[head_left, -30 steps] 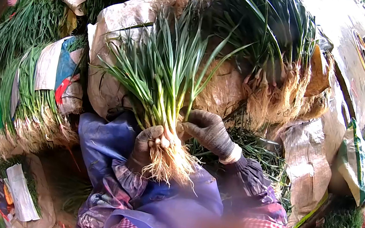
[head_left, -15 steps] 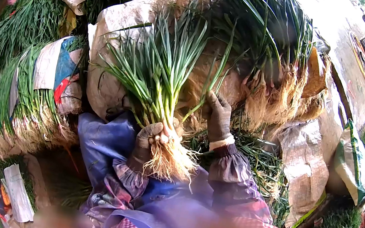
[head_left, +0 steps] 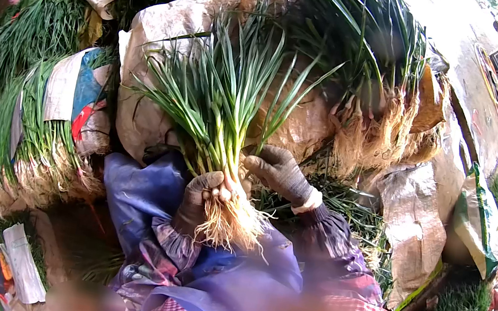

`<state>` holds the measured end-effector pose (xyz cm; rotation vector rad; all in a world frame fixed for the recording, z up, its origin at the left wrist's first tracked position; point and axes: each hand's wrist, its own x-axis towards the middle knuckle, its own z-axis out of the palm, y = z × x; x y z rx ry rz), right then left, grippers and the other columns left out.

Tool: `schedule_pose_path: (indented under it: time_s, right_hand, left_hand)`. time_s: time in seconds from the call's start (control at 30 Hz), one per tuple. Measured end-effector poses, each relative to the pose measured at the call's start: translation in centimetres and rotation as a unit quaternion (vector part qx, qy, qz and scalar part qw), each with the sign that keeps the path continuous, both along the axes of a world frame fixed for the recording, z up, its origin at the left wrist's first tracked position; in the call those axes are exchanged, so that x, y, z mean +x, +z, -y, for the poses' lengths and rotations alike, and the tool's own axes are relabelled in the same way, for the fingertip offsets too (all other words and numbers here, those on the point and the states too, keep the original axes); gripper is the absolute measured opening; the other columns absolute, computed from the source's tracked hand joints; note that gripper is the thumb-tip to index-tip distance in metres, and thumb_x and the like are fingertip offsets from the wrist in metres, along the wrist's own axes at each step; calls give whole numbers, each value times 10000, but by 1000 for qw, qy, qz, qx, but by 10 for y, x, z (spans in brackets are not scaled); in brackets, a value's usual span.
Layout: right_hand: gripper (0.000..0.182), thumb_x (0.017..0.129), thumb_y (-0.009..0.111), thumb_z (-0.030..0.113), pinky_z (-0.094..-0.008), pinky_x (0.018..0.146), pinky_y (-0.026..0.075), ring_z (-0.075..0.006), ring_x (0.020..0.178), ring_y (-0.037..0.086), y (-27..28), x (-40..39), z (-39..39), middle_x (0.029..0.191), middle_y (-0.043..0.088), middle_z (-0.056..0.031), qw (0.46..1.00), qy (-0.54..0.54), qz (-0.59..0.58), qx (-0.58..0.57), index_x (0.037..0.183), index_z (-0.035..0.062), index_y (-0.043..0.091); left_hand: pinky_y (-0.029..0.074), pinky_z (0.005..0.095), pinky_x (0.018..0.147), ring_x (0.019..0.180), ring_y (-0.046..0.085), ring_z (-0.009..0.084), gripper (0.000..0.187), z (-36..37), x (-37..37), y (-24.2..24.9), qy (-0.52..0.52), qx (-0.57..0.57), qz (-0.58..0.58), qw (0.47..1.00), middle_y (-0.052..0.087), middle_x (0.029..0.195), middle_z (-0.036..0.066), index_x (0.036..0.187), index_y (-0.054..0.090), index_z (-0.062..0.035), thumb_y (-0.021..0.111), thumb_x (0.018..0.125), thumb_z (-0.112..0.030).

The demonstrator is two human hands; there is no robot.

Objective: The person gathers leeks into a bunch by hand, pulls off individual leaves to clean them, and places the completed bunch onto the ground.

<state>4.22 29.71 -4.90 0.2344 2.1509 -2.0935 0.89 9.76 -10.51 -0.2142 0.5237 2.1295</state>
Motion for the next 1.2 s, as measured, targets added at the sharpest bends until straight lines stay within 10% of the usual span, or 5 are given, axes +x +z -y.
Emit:
schedule_pose_path:
  time_s: [0.3,0.37,0.63,0.9,1.2]
  right_hand:
    - [298,864,665,297,-338,618,505,-184,671,613,-32,67,-69,790,651,-79,977,80,92,177,1010,37,647]
    - [368,840,625,358,-432,814,501,-298,924,652,-6,76,-65,1009,680,-139,706,436,279,484,1075,78,664]
    - [389,805,690,416,-349,605,510,-249,692,653,24,-3,-140,828,679,-91,738,-280,-7,614,1047,118,629]
    - [302,757,697,405,-438,686,508,-327,793,661,5,-86,-171,802,672,-124,650,-283,75,701,871,131,642]
    - [182,841,699,187,-270,622,502,-150,703,616,21,-23,-35,811,674,-51,984,-148,-33,90,910,21,672]
  left_hand:
    - [440,146,571,538,527,70,187,-3,3,21,0,5,8,1000,589,623,29,845,616,39,645,832,-145]
    - [452,162,639,539,533,78,216,-2,3,18,9,37,28,999,590,612,35,888,614,68,640,835,-140]
    - [482,228,708,555,539,106,189,-4,-2,33,-34,64,25,997,588,601,50,791,614,31,634,837,-151]
    - [454,195,600,520,514,97,210,6,-2,15,-10,41,-24,999,584,602,44,766,609,16,620,859,-172]
    - [469,190,569,556,539,93,178,4,2,-6,1,41,21,999,561,612,11,834,604,16,660,844,-153]
